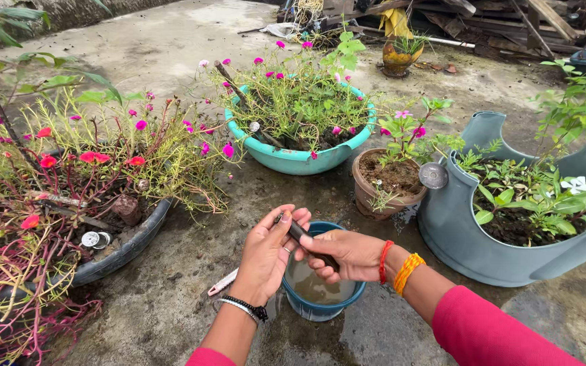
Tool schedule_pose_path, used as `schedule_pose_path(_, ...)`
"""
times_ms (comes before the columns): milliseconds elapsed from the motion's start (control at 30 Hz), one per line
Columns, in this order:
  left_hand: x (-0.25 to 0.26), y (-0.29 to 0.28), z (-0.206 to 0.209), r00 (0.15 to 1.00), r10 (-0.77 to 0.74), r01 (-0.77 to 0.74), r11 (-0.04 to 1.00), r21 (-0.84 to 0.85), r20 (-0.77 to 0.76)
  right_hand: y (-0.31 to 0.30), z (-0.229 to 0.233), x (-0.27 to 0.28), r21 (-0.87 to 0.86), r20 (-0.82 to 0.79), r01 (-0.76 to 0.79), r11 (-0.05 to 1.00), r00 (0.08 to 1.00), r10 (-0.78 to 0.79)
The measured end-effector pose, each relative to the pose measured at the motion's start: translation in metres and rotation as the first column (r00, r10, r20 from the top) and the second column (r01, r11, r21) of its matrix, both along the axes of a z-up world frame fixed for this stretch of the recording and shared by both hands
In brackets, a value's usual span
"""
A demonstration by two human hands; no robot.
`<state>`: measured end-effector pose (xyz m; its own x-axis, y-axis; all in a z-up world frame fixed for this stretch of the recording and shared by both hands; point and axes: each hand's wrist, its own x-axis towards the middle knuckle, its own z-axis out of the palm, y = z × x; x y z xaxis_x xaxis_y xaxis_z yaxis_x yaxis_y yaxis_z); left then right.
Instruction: The person washes a sharpening stone in a bucket of water, trims stems from a potted plant with a blade, and sharpens the blade against the stone.
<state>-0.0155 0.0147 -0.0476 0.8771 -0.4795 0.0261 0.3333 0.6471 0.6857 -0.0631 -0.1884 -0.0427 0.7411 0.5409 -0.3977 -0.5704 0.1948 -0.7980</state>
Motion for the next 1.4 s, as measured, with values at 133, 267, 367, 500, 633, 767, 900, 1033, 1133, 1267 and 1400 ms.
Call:
schedule_pose_path(133, 0.005, 0.011, -0.015, 0.997, 0.039, -0.035, 0.997, 0.061, -0.063, 0.022, 0.019, -0.018, 0.054, 0.006, 0.123, 0.991, 0.992, -0.124)
schedule_pose_path(267, 0.009, 0.013, -0.032, 0.985, 0.079, -0.056, 0.987, 0.150, -0.154, 0.007, -0.024, -0.006, 0.016, -0.079, 0.291, 0.957, 0.954, -0.289)
schedule_pose_path(367, 0.006, 0.011, -0.039, 0.983, 0.113, -0.081, 0.974, 0.211, -0.145, -0.008, -0.079, 0.009, -0.063, -0.135, 0.380, 0.923, 0.913, -0.385)
schedule_pose_path(500, 0.000, 0.007, -0.037, 0.993, 0.099, -0.073, 0.936, 0.344, -0.059, -0.006, -0.140, 0.037, -0.435, -0.132, 0.427, 0.792, 0.840, -0.526)
schedule_pose_path(633, -0.003, 0.005, -0.033, 0.994, 0.110, -0.108, 0.903, 0.416, 0.020, 0.004, -0.169, 0.049, -0.576, -0.065, 0.413, 0.705, 0.837, -0.543)
schedule_pose_path(767, -0.012, -0.003, -0.030, 0.960, 0.165, -0.274, 0.723, 0.634, 0.227, 0.009, -0.181, 0.057, -0.500, -0.064, 0.546, 0.672, 0.750, -0.658)
schedule_pose_path(900, -0.018, -0.002, -0.027, 0.940, 0.139, -0.339, 0.446, 0.828, 0.311, -0.004, -0.188, 0.051, -0.063, -0.443, 0.771, 0.633, 0.547, -0.710)
schedule_pose_path(1033, -0.009, -0.007, -0.038, 0.931, 0.064, -0.360, 0.329, 0.873, 0.359, 0.006, -0.177, 0.054, -0.381, -0.429, 0.763, 0.522, 0.354, -0.831)
schedule_pose_path(1133, 0.000, -0.013, -0.050, 0.914, 0.073, -0.403, 0.285, 0.870, 0.399, 0.008, -0.134, 0.051, 0.314, -0.395, 0.658, 0.685, 0.746, -0.536)
schedule_pose_path(1267, 0.006, -0.020, -0.052, 0.848, 0.020, -0.522, 0.208, 0.827, 0.530, 0.020, -0.036, 0.055, -0.019, -0.105, 0.478, 0.878, 0.873, -0.477)
schedule_pose_path(1400, 0.009, -0.024, -0.043, 0.880, -0.062, -0.462, 0.116, 0.879, 0.470, 0.051, 0.030, 0.052, -0.492, 0.191, 0.375, 0.786, 0.927, -0.322)
